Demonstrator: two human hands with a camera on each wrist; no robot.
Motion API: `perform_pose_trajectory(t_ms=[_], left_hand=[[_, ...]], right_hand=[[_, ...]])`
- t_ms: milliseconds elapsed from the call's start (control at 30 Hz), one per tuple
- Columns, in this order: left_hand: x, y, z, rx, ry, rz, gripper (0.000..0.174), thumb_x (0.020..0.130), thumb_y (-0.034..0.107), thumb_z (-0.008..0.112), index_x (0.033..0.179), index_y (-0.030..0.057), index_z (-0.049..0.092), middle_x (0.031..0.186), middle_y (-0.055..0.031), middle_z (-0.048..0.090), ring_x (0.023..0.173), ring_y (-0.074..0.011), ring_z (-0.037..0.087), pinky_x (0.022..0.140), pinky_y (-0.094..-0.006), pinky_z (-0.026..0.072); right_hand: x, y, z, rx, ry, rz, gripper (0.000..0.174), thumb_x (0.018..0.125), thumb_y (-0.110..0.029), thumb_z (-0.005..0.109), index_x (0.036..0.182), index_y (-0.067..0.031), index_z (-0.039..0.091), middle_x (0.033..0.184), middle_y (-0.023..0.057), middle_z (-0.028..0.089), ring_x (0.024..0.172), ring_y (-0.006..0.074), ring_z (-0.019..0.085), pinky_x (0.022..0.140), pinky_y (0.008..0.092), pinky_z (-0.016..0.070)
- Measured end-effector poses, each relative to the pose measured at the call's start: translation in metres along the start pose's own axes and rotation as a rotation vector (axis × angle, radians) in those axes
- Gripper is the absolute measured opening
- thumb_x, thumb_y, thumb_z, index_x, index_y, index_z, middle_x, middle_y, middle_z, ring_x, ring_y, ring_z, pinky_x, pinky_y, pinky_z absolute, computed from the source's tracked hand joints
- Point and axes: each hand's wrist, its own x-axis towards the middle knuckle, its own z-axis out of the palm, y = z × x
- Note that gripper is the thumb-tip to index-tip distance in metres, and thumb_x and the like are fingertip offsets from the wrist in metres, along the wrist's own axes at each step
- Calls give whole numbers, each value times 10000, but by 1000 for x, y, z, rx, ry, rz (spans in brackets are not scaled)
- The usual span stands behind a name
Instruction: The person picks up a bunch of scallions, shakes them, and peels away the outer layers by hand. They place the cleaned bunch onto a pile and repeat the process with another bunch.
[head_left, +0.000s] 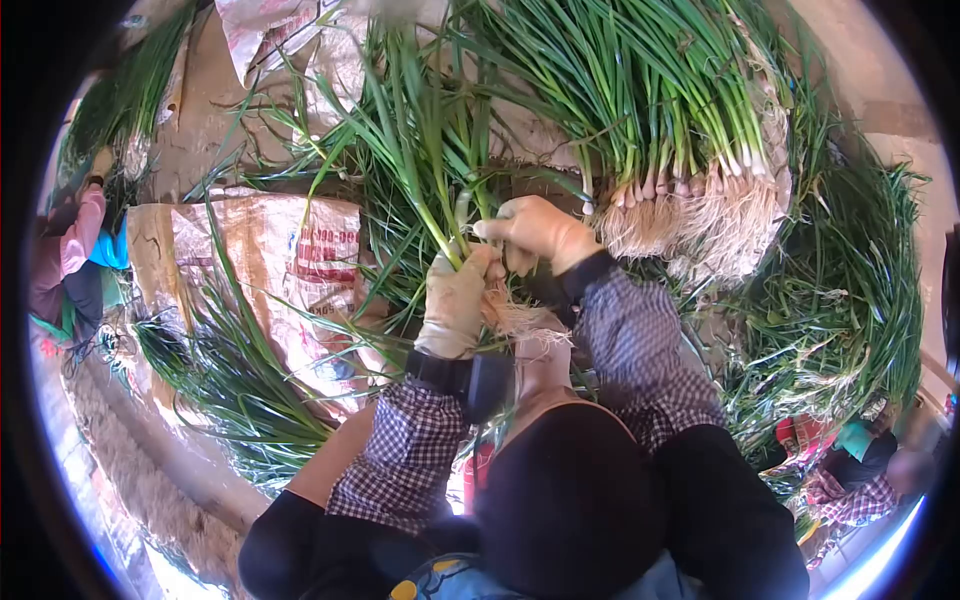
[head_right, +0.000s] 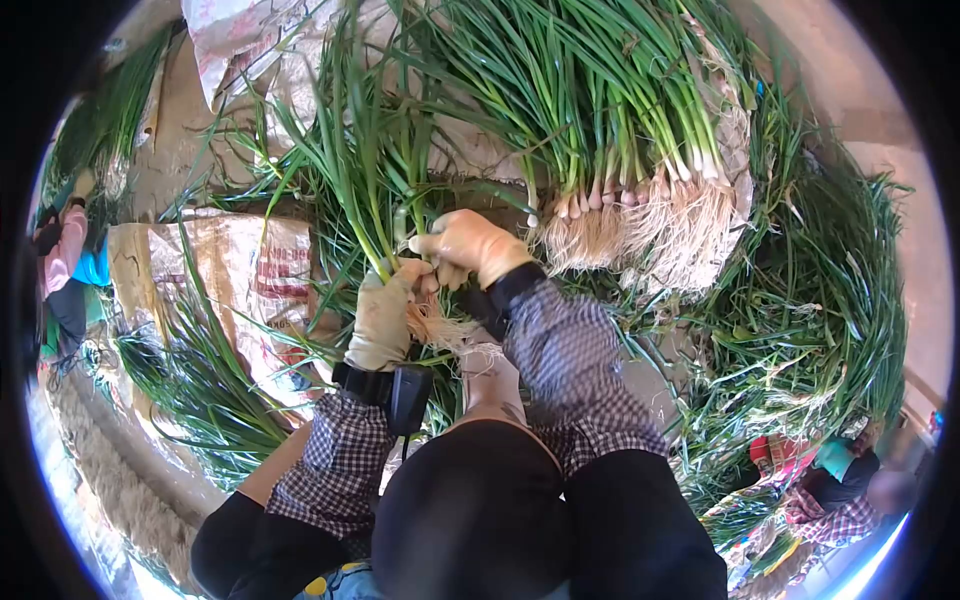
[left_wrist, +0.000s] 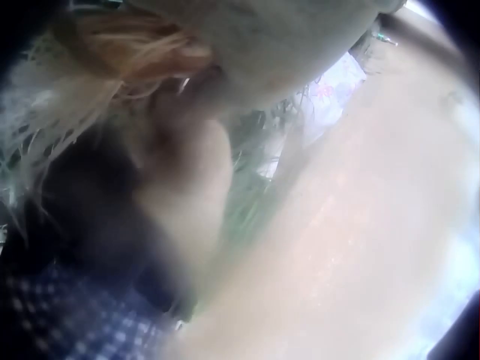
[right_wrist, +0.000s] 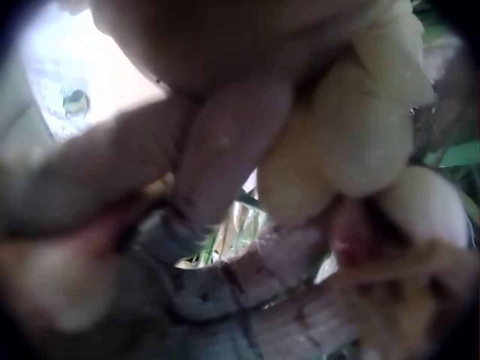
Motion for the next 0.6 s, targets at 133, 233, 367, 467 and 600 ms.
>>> perform_pose_trajectory(t_ms=[133,233,367,467,600], left_hand=[[-2,-4,-2,-193,-144,78,90,878,71,556,870,-18,565,707,-56,569,589,-111,501,527,-244,424],[-13,15,4,-157,-36,-71,100,885,80,556,911,-17,554,727,-61,575,608,-127,531,548,-257,463],[-5,7,-32,-490,-406,-178,144,905,149,546,937,9,560,778,-83,599,675,-157,606,609,-257,526],[-18,23,-18,-218,-224,-141,260,897,220,564,1012,-12,546,711,-48,564,592,-119,523,487,-211,455],[-26,17,-21,-323,-532,-169,415,803,248,645,1023,-75,504,641,-57,550,466,-127,485,401,-224,391]], right_hand=[[13,9,15,81,-93,-93,406,827,-402,634,899,-4,601,699,119,615,505,173,564,411,268,416],[12,12,14,785,-356,-97,474,870,-430,576,985,29,606,660,97,616,554,176,594,460,318,487],[-1,1,30,959,-397,-316,479,855,-434,592,950,35,620,546,12,507,453,99,473,441,230,419],[3,2,26,773,-122,-419,480,867,-416,585,967,53,613,493,10,466,421,76,405,413,228,328],[-9,-1,37,1037,-619,-575,654,887,-550,457,1024,73,602,427,-53,388,385,82,397,386,227,344]])
